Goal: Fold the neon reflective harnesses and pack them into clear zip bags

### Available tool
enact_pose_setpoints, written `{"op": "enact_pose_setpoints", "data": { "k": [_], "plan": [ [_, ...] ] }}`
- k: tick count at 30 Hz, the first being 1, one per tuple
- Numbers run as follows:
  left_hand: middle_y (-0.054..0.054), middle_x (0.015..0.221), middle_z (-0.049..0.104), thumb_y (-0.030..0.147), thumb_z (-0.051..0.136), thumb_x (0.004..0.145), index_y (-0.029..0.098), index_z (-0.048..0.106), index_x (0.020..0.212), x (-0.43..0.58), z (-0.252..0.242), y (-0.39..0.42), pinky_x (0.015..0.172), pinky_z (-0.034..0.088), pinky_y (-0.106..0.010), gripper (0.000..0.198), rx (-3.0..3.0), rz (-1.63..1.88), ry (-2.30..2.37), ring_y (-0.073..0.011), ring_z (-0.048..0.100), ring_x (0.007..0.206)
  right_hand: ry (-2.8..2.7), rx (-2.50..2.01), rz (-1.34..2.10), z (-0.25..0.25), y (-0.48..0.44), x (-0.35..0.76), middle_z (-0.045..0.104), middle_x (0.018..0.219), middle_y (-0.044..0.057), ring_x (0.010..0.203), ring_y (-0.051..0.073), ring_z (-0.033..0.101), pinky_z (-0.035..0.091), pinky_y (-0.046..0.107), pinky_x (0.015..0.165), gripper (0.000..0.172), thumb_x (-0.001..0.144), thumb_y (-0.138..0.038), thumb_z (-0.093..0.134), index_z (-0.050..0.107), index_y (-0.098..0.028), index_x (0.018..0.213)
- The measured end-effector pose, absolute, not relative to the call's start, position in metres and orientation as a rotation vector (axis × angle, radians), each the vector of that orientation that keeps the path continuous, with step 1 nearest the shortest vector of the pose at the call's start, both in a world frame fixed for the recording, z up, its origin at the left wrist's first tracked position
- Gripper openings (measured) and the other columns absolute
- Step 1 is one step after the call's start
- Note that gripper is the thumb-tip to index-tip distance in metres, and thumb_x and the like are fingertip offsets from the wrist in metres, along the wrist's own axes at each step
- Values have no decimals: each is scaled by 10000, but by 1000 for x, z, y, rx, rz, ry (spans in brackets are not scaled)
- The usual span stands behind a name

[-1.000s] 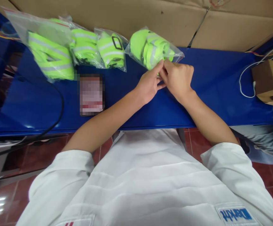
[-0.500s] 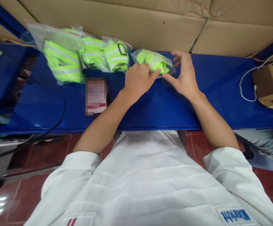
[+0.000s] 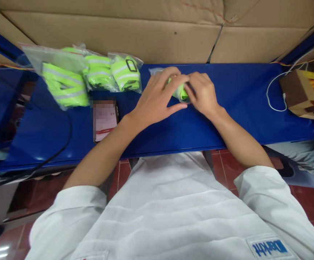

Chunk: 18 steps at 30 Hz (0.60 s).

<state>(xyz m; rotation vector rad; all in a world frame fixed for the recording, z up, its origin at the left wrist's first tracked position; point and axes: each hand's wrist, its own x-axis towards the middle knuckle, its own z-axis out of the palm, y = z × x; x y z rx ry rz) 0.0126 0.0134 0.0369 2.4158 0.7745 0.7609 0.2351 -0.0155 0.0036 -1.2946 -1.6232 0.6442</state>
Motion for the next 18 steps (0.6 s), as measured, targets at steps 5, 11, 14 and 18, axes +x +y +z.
{"op": "enact_pose_setpoints", "data": {
  "k": [5,11,14,18],
  "plan": [
    [-83,1630,534,457,868,824,329,499,1580,-3,41,22,1305,285,-540,851,2590,675,749,-406,469,1522,-1613,-1130,626,18,-31,213,765,1199,19,1179,225,694,506,391,1154,353,1003,-625,647,769,-307,1097],
    [-94,1428,681,482,811,875,254,467,1565,-4,36,1,1106,504,-422,804,2497,729,922,-327,683,1268,-1736,-1041,598,27,-27,221,755,962,28,870,172,702,571,311,797,460,885,-652,795,757,-221,1043],
    [-95,1336,714,530,797,878,208,557,1454,-7,40,-3,1080,517,-390,702,2376,725,806,-297,686,1223,-1826,-1090,524,35,-29,232,725,862,25,792,165,662,554,314,763,423,908,-636,781,752,-215,945],
    [-89,1319,707,568,768,897,178,639,1322,-11,54,-4,1033,542,-356,591,2176,642,633,-270,684,1178,-1848,-1108,314,47,-44,229,745,956,61,894,210,678,564,374,880,346,1016,-563,674,778,-234,983]
  ]
}}
